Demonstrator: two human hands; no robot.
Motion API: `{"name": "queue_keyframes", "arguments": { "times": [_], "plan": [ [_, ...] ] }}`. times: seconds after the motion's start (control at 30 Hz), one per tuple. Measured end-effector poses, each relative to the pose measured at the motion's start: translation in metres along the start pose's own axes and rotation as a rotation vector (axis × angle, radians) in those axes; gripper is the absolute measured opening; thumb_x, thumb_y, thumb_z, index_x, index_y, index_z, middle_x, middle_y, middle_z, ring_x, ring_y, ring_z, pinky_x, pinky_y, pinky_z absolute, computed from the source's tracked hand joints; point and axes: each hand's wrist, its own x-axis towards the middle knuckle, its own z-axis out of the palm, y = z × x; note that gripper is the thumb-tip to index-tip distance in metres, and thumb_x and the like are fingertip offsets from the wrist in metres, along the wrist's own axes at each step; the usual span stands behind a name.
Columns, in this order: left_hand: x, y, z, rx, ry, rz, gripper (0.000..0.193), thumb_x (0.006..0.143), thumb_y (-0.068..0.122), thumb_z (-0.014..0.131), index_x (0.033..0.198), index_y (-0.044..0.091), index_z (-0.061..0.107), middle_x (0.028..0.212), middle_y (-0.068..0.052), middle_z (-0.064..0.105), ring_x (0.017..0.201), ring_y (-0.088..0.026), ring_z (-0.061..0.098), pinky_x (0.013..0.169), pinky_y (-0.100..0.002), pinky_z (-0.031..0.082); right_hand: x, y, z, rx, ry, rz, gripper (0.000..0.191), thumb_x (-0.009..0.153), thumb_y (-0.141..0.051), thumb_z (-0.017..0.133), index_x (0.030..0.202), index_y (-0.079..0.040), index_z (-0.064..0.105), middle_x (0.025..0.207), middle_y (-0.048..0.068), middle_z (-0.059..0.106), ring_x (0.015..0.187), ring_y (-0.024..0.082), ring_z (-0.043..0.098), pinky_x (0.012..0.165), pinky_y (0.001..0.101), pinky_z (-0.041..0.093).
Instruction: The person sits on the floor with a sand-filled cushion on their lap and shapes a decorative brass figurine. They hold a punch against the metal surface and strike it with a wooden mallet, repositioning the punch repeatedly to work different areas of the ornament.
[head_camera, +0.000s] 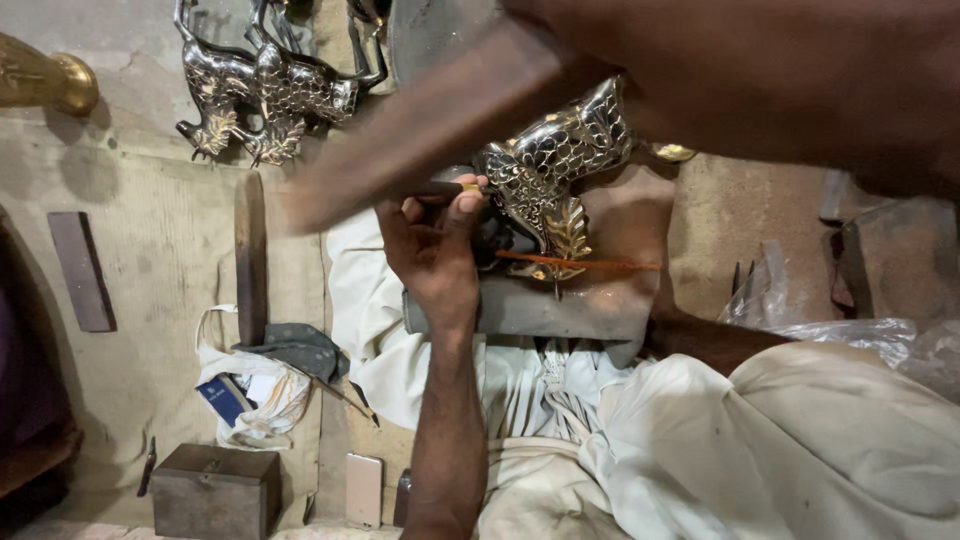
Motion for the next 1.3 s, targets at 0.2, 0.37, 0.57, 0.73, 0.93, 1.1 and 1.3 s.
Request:
{"name": "queue_keyframes", "arguments": {
  "times": [0.2,0.37,0.57,0.73,0.93,1.1,1.3],
  "plan": [
    [0.002,-0.003,-0.001,0.007,-0.008,0.007,0.049,0.102,-0.002,0.07,0.143,0.004,0.044,0.116,-0.015,0.073,0.11,-0.023,0.074,0.099,-0.034,0.063,-0.002,0.001,0.0,-0.003,-0.009,-0.001,0.037,0.086,-0.021,0.072,0.119,-0.008,0.067,0.08,0.007,0.067,0.067,0.017,0.066,0.061,0.0309,0.055],
    [0.001,-0.004,-0.001,-0.047,0.008,-0.017,0.049,0.101,-0.005,0.068,0.144,0.002,0.043,0.116,-0.015,0.072,0.108,-0.023,0.074,0.098,-0.034,0.063,-0.003,0.001,0.0,-0.005,-0.002,0.022,0.037,0.086,-0.022,0.071,0.12,-0.008,0.067,0.08,0.006,0.067,0.068,0.016,0.066,0.061,0.0304,0.055],
    [0.003,-0.004,0.0,-0.033,-0.005,-0.028,0.047,0.103,-0.005,0.066,0.144,0.0,0.045,0.119,-0.016,0.072,0.111,-0.024,0.074,0.099,-0.034,0.063,-0.006,0.0,0.0,-0.002,-0.002,0.024,0.037,0.088,-0.024,0.07,0.121,-0.008,0.067,0.08,0.006,0.067,0.068,0.016,0.066,0.061,0.0298,0.055],
    [0.002,-0.001,0.001,-0.008,0.005,-0.044,0.053,0.1,-0.005,0.071,0.145,0.001,0.044,0.116,-0.015,0.072,0.108,-0.023,0.073,0.098,-0.033,0.062,-0.008,0.002,0.003,0.011,0.001,0.019,0.037,0.089,-0.025,0.069,0.121,-0.008,0.067,0.081,0.005,0.067,0.068,0.015,0.066,0.062,0.0294,0.055],
    [0.001,-0.002,0.0,0.016,-0.02,-0.017,0.049,0.105,-0.003,0.072,0.147,0.004,0.048,0.115,-0.016,0.074,0.107,-0.023,0.074,0.098,-0.032,0.062,-0.009,0.004,0.005,0.003,0.001,0.015,0.037,0.09,-0.026,0.068,0.122,-0.008,0.067,0.081,0.005,0.067,0.069,0.015,0.066,0.062,0.0288,0.055],
    [0.0,-0.002,-0.002,0.043,-0.038,0.007,0.047,0.105,-0.001,0.071,0.145,0.005,0.046,0.115,-0.017,0.074,0.108,-0.023,0.074,0.096,-0.032,0.062,-0.011,0.003,0.005,-0.009,0.008,0.008,0.037,0.091,-0.027,0.067,0.123,-0.008,0.067,0.081,0.004,0.068,0.069,0.014,0.066,0.062,0.0283,0.055],
    [0.002,-0.005,-0.002,0.026,-0.044,-0.013,0.048,0.102,-0.003,0.07,0.143,0.004,0.045,0.115,-0.015,0.073,0.11,-0.023,0.075,0.096,-0.032,0.063,-0.013,0.002,0.003,-0.025,0.008,0.003,0.037,0.092,-0.028,0.065,0.123,-0.008,0.067,0.082,0.004,0.068,0.069,0.014,0.066,0.063,0.0277,0.055]
  ]
}}
